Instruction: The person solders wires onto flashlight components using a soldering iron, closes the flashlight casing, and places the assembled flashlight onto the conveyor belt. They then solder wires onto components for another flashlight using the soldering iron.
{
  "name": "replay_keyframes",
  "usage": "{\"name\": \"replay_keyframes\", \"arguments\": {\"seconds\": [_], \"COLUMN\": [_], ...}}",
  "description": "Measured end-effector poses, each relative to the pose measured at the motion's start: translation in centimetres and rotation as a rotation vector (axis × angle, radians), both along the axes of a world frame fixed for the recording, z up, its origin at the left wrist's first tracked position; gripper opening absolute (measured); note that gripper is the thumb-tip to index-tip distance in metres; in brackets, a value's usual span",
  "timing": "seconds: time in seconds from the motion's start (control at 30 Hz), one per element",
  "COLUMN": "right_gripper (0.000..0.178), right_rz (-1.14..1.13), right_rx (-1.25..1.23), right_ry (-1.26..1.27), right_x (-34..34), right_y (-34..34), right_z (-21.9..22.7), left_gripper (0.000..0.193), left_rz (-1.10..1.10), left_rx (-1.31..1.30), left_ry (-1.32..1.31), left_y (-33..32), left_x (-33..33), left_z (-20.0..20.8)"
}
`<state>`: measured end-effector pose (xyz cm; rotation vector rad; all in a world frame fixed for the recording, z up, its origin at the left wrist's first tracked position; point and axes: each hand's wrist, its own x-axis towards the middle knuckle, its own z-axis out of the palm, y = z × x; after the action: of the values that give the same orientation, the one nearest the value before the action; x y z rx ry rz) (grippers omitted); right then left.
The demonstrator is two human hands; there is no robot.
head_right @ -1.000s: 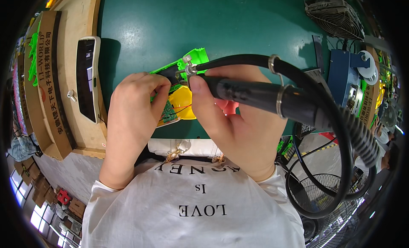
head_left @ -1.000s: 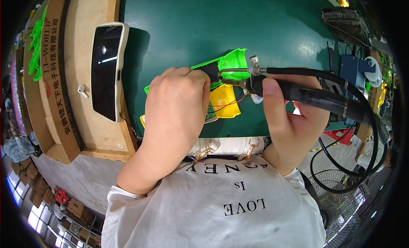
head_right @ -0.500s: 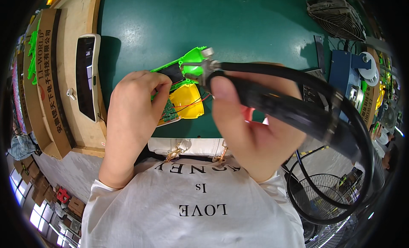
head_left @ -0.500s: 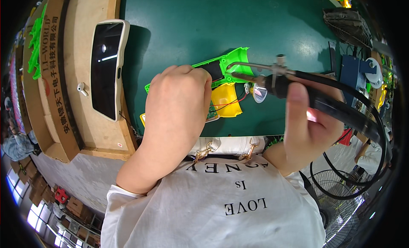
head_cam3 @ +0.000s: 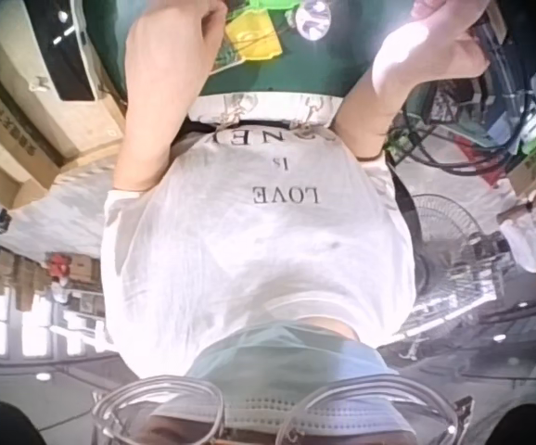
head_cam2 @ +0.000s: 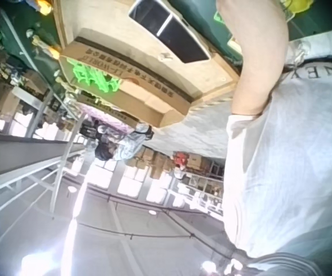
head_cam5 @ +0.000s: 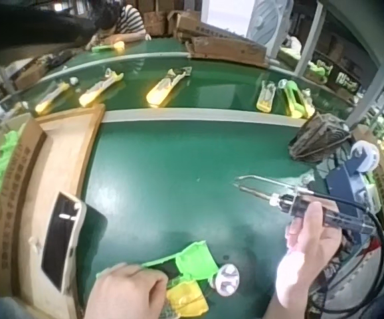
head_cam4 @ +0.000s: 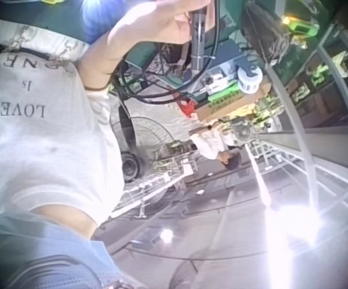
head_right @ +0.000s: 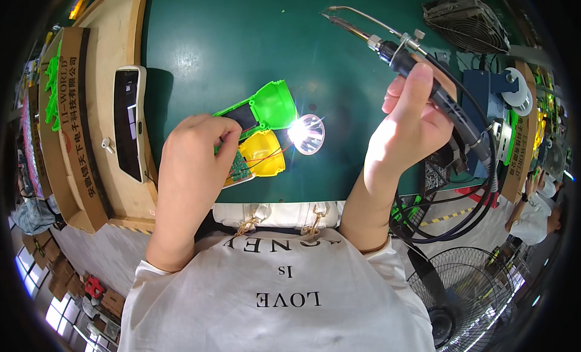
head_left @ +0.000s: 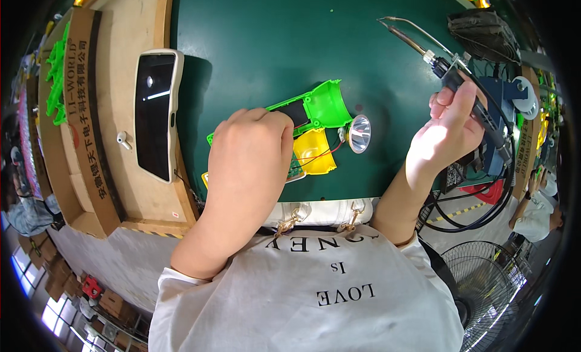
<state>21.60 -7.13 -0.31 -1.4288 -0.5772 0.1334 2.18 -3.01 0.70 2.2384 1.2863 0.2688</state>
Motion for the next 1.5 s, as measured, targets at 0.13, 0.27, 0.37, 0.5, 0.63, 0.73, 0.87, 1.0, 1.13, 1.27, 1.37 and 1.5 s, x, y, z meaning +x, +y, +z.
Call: {"name": "replay_keyframes", "arguments": {"seconds": [0.13,0.27,0.37,0.5,0.63,0.73,0.87,1.0,1.13,1.27,1.37,1.5], "right_gripper": [0.023,0.024,0.023,0.02,0.019,0.018,0.019,0.018,0.018,0.017,0.014,0.015], "right_rz": [-0.009,-0.023,-0.027,0.016,0.01,0.025,-0.003,0.002,0.015,0.027,0.041,0.03], "right_rx": [-0.034,-0.037,-0.014,-0.014,0.008,0.028,0.002,0.024,0.033,0.043,0.114,0.065], "right_ry": [-0.048,-0.018,0.011,-0.017,0.027,0.013,0.025,0.012,0.031,0.016,0.045,0.072], "right_x": [0.0,-0.3,-0.2,0.1,0.1,0.3,0.2,0.5,0.6,0.6,0.6,0.3], "right_y": [-0.2,-0.1,-0.2,-0.3,-0.4,-0.4,-0.4,-0.4,-0.5,-0.8,-0.9,-0.9], "right_z": [-0.1,0.2,0.1,-0.2,0.0,-0.4,-0.1,-0.4,-0.4,-0.3,-0.3,-0.1], "left_gripper": [0.006,0.007,0.008,0.009,0.018,0.026,0.035,0.035,0.023,0.018,0.021,0.026], "left_rz": [0.011,0.038,0.069,0.102,0.095,0.034,-0.089,-0.108,-0.241,-0.362,-0.335,-0.359], "left_rx": [0.006,0.005,0.013,0.033,0.09,0.157,0.048,-0.007,-0.063,0.16,0.008,0.225], "left_ry": [-0.03,-0.067,-0.109,-0.129,-0.084,-0.114,-0.009,-0.006,-0.042,-0.051,0.12,0.017], "left_y": [0.0,-0.2,-0.3,0.1,0.6,1.4,1.9,2.6,3.3,2.4,0.9,0.0], "left_x": [0.0,-0.2,-0.4,-1.2,-2.1,-2.3,-2.1,-1.9,-2.1,-1.9,-2.0,-2.6], "left_z": [0.0,-0.1,0.1,0.1,0.4,0.7,0.5,0.4,-0.3,0.3,1.1,0.6]}}
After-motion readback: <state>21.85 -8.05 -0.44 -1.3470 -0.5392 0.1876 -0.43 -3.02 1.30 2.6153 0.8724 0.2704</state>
